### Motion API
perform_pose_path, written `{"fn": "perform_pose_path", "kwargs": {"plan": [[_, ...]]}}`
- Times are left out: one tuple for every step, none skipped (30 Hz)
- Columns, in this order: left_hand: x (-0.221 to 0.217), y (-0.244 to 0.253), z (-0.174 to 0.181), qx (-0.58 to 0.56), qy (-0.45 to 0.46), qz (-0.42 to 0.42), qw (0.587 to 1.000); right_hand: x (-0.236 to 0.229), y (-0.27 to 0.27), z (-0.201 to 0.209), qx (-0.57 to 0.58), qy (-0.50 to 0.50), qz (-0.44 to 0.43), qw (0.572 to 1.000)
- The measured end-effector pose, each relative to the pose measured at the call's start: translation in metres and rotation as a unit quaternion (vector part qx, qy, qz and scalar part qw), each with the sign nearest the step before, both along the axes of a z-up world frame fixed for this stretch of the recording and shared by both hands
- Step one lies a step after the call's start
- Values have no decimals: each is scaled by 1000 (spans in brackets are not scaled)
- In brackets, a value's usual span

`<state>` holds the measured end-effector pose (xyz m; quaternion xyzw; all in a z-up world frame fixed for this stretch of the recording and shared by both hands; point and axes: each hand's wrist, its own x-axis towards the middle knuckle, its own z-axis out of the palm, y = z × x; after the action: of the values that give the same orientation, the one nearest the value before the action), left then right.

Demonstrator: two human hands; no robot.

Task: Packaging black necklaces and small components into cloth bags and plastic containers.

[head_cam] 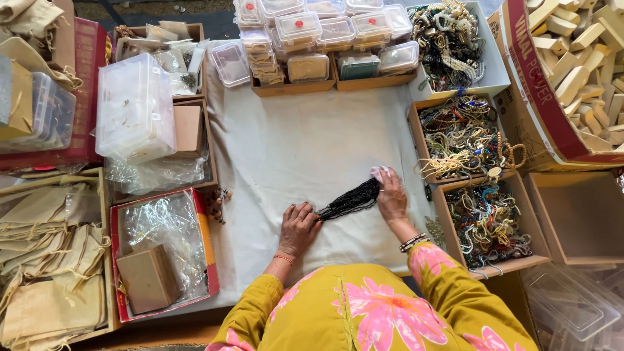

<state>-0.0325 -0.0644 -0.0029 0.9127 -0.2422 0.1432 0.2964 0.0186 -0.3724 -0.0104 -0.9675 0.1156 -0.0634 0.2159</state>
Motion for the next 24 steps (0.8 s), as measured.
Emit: {"fn": "perform_pose_path", "kwargs": {"plan": [[0,0,0,-1,-1,0,1000,-3,16,5,-1,-1,0,1000],[1,0,-1,0,-7,1,1000,-7,32,10,-32,-103,94,990],[1,1,-1,1,-12,1,1000,-11,48,14,-63,-202,187,959],[1,0,-2,1,-12,1,1000,-21,65,9,-63,-201,187,959],[1,0,-4,2,-14,3,1000,-33,83,3,-20,-181,244,952],[0,0,-5,3,-17,5,1000,-44,101,-3,22,-161,301,940],[1,0,-4,4,-16,6,1000,-47,104,2,24,-160,301,940],[2,0,-3,5,-22,4,1000,-50,107,7,-24,-158,340,927],[1,1,-2,6,-26,2,1000,-56,111,12,-71,-154,378,910],[-1,1,-2,8,-23,3,1000,-53,102,14,-68,-153,379,910],[0,0,-1,1,-16,1,1000,-48,93,16,-102,-142,342,923],[1,0,-1,-6,-9,-2,1000,-43,84,19,-134,-131,305,934],[0,0,0,-6,-9,-1,1000,-37,68,12,-134,-131,305,934],[0,0,1,-11,-8,1,1000,-31,52,5,-179,-108,251,945],[1,-1,3,-15,-9,3,1000,-23,35,-1,-223,-85,195,951],[1,-1,2,-16,-10,3,1000,-19,22,-6,-224,-86,194,951],[1,-1,1,-12,-13,5,1000,-16,9,-11,-197,-85,167,962],[0,-1,0,-8,-16,7,1000,-12,-4,-16,-169,-84,140,972],[1,-2,1,-9,-16,6,1000,-15,-6,-15,-170,-83,139,972],[1,-3,1,-14,-10,15,1000,-17,-7,-14,-128,-74,117,982],[4,-3,2,-18,-6,25,1000,-16,-8,-12,-85,-67,94,990],[8,-8,1,-19,-7,25,999,-16,-7,-13,-85,-68,94,990],[10,-12,0,-30,42,41,998,-17,-6,-13,-83,-67,87,990],[12,-16,-1,-41,91,57,993,-19,-4,-14,-82,-66,79,991]]}}
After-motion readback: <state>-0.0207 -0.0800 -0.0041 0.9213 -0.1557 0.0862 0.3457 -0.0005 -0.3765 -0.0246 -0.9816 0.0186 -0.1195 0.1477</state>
